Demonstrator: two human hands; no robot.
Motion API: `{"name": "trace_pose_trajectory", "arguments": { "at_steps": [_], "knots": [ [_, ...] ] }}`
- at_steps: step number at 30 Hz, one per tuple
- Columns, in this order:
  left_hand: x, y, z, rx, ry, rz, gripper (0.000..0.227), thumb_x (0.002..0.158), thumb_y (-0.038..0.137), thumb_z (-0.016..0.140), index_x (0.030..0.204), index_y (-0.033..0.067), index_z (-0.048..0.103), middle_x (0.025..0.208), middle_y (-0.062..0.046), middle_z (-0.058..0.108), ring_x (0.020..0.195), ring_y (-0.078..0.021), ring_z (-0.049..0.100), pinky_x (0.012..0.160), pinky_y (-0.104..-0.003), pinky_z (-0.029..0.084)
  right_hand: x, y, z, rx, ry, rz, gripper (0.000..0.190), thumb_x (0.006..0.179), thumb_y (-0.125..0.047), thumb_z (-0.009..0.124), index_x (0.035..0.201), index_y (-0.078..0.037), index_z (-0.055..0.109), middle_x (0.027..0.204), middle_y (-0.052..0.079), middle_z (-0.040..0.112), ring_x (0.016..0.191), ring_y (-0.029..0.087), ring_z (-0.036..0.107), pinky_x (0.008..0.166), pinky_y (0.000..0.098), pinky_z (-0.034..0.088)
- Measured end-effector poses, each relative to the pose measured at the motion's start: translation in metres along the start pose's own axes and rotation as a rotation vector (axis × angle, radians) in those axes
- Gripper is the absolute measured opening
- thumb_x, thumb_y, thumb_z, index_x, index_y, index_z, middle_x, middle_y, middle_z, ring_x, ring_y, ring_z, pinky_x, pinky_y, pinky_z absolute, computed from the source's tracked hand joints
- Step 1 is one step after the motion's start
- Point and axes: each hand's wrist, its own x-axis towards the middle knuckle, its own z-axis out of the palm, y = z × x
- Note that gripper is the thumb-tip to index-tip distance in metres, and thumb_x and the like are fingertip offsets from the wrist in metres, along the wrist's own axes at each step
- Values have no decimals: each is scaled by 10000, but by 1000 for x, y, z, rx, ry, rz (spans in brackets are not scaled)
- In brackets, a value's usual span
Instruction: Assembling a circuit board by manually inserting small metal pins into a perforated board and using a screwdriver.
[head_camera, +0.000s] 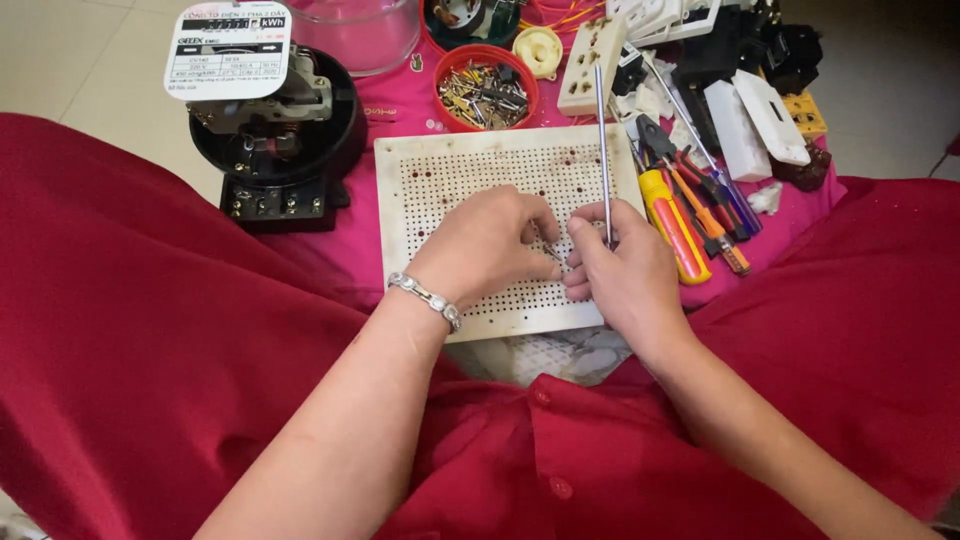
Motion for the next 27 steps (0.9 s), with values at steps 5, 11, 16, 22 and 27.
{"name": "trace_pose_trajectory", "arguments": {
  "at_steps": [5,11,16,22,27],
  "knots": [
    [5,-4,5,63,23,49,111,802,209,823,892,146,809,818,-101,682,824,-299,716,773,-426,585,3,-1,1,13,-5,7,276,983,-170,602,1127,56,666,734,220,696,554,262,737,510,363,669],
    [14,-12,8,-16,86,43,94,893,174,731,956,139,791,889,-89,708,899,-273,728,827,-398,594,2,0,0,14,-21,-14,301,982,-203,618,1133,47,689,731,216,687,530,255,720,484,362,653],
    [27,-41,6,-322,383,-86,269,955,120,621,1197,114,738,972,-85,761,932,-235,754,810,-369,622,-13,-8,-4,-16,-48,-66,322,972,-259,613,1159,-32,744,662,177,670,403,209,633,392,323,606],
    [34,-53,-1,-1404,530,-253,334,998,155,578,1282,-19,592,988,-18,687,858,-61,673,813,-178,601,-36,-30,-8,-218,-168,-186,415,941,-207,575,1325,-205,733,740,143,739,532,233,683,562,399,585],
    [40,-74,5,-1655,512,-237,270,970,340,692,1076,93,662,957,0,734,836,-92,726,778,-192,639,-35,-32,-10,-222,-144,-100,383,922,-214,616,1268,-264,773,718,100,755,557,211,678,593,375,574]
  ]
}}
